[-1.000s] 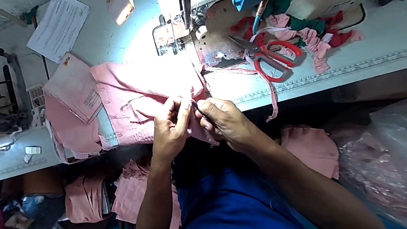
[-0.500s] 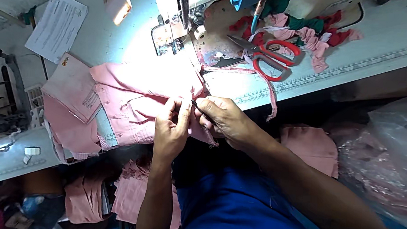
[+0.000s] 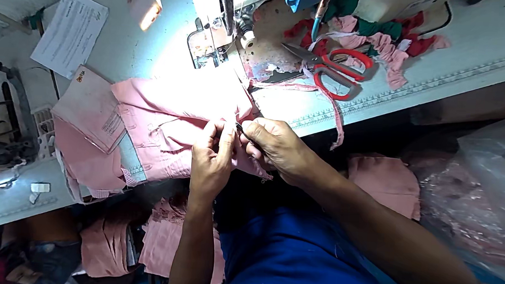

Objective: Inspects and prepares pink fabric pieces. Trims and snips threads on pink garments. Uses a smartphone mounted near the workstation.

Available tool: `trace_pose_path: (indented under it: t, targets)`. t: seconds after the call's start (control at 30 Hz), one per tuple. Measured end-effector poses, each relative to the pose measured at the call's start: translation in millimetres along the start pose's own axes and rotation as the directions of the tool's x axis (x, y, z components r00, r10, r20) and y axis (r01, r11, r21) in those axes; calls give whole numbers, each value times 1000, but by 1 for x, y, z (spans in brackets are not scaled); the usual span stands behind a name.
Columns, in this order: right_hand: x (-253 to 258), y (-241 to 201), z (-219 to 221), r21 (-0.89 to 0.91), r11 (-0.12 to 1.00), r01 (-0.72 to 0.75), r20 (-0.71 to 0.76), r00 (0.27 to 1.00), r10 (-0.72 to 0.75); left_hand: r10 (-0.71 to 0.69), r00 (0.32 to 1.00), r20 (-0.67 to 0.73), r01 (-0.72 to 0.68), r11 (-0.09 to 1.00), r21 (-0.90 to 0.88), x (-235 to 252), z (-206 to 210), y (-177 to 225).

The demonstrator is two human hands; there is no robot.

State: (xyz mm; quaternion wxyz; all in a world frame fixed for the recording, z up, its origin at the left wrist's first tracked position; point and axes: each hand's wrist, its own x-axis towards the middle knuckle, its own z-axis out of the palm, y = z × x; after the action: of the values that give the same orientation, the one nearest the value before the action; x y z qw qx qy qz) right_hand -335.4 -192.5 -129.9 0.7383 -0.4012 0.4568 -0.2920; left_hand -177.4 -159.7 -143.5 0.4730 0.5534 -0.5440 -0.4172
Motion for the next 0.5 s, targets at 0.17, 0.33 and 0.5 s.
trace_pose_path:
  t: [0.17, 0.33, 0.5]
  targets:
    - [1, 2, 1, -41, 998, 38, -28, 999, -40, -6, 1000, 5, 6, 1000, -15, 0, 1, -1]
    - [3, 7, 3, 22, 998, 64, -23, 998, -64, 4, 1000, 2, -4, 1000, -30, 0, 2, -3]
    - [2, 4, 4, 177, 984, -19, 31, 999, 14, 5, 1000, -3, -5, 999, -34, -1, 1, -2]
